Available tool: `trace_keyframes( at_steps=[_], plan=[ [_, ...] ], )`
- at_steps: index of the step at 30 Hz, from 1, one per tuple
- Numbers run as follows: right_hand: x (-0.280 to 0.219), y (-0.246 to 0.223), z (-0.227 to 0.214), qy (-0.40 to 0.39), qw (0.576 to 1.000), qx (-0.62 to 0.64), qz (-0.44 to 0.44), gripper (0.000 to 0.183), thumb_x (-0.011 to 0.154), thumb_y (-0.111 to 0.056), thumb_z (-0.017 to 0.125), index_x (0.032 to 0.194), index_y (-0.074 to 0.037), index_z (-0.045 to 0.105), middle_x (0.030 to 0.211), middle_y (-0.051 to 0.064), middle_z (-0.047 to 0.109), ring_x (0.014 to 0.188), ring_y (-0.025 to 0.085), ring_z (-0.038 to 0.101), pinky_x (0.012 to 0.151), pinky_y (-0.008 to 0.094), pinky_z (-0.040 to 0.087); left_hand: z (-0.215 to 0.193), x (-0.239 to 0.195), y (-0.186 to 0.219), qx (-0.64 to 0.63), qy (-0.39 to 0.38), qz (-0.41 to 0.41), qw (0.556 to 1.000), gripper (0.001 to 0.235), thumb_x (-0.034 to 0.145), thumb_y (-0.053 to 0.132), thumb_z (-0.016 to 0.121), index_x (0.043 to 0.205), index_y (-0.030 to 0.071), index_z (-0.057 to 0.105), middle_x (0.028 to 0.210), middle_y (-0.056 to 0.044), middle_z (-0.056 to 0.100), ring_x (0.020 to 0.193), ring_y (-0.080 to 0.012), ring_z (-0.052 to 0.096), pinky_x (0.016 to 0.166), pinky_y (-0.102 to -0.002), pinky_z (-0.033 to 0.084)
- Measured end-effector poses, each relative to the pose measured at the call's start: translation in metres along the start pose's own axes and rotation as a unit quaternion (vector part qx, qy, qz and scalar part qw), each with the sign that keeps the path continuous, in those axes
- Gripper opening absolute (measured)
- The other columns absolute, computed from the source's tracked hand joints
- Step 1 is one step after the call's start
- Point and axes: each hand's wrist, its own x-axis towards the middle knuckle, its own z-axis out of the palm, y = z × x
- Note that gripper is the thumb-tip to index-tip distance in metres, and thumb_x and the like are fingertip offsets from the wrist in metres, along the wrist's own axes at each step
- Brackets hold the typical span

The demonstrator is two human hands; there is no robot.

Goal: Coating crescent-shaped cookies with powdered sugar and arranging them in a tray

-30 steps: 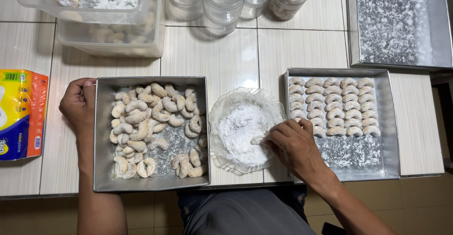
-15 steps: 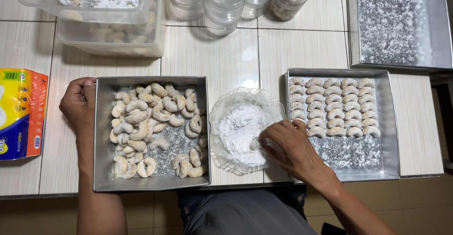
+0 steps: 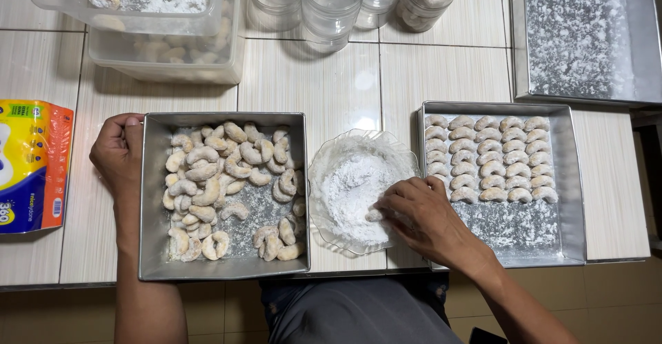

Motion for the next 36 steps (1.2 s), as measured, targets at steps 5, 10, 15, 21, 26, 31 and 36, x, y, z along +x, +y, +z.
trace_keyframes(
  at_steps=[5,10,15,21,26,31,36],
  plan=[
    [-0.001,0.004,0.006,0.038,0.999,-0.003,0.005,0.02,0.09,-0.024,0.075,0.107,-0.02,0.066,0.101,-0.003,0.071,0.093,0.017,0.059,0.083,0.035,0.033,0.0,0.0,0.001,-0.005,-0.002,-0.005,1.0,0.019,0.115,0.011,0.056,0.113,0.005,0.074,0.104,-0.001,0.074,0.071,-0.01,0.049,0.063,-0.029,0.037],
    [0.003,0.003,0.009,0.049,0.999,-0.01,-0.015,0.017,0.092,-0.022,0.071,0.107,-0.018,0.065,0.105,-0.002,0.069,0.095,0.019,0.06,0.089,0.038,0.032,-0.001,-0.001,0.004,0.007,-0.001,-0.014,1.0,0.019,0.115,0.015,0.056,0.113,0.007,0.073,0.105,-0.001,0.075,0.073,-0.0113,0.052,0.064,-0.03,0.039],
    [-0.002,0.015,0.019,0.063,0.997,-0.032,-0.023,0.041,0.084,-0.021,0.078,0.123,-0.016,0.065,0.113,0.0,0.068,0.103,0.021,0.059,0.091,0.039,0.032,-0.001,0.0,0.006,-0.006,-0.002,0.006,1.0,0.019,0.115,0.012,0.056,0.114,0.003,0.073,0.11,-0.005,0.076,0.088,-0.0147,0.063,0.071,-0.03,0.045],
    [-0.004,0.026,0.03,0.083,0.995,-0.041,-0.03,0.076,0.071,-0.02,0.09,0.138,-0.018,0.055,0.111,-0.002,0.067,0.104,0.021,0.059,0.093,0.038,0.032,0.0,0.001,0.001,0.007,0.0,0.005,1.0,0.018,0.116,0.013,0.057,0.114,0.004,0.074,0.106,-0.003,0.075,0.076,-0.0117,0.054,0.063,-0.029,0.039],
    [0.001,0.022,0.03,0.112,0.992,-0.044,-0.046,0.051,0.074,-0.015,0.084,0.121,-0.018,0.066,0.112,0.0,0.068,0.106,0.022,0.061,0.097,0.043,0.032,0.0,0.0,0.002,0.005,-0.003,-0.014,1.0,0.019,0.114,0.013,0.056,0.113,0.006,0.073,0.106,-0.001,0.075,0.075,-0.0105,0.054,0.062,-0.028,0.038],
    [0.001,0.026,0.032,0.137,0.987,-0.058,-0.062,0.063,0.072,-0.019,0.087,0.129,-0.018,0.062,0.119,0.001,0.067,0.108,0.023,0.061,0.098,0.043,0.032,0.002,0.001,-0.011,0.002,0.002,0.014,1.0,0.018,0.117,0.013,0.058,0.114,0.004,0.074,0.106,-0.004,0.074,0.08,-0.0134,0.058,0.068,-0.03,0.042],
    [0.005,0.022,0.035,0.145,0.987,-0.02,-0.06,0.035,0.087,-0.019,0.074,0.12,-0.016,0.065,0.11,0.0,0.071,0.104,0.019,0.064,0.1,0.041,0.033,0.002,0.0,-0.01,0.007,0.003,-0.004,1.0,0.018,0.116,0.015,0.058,0.114,0.007,0.074,0.102,-0.001,0.073,0.073,-0.0111,0.053,0.064,-0.03,0.039]
  ],
)
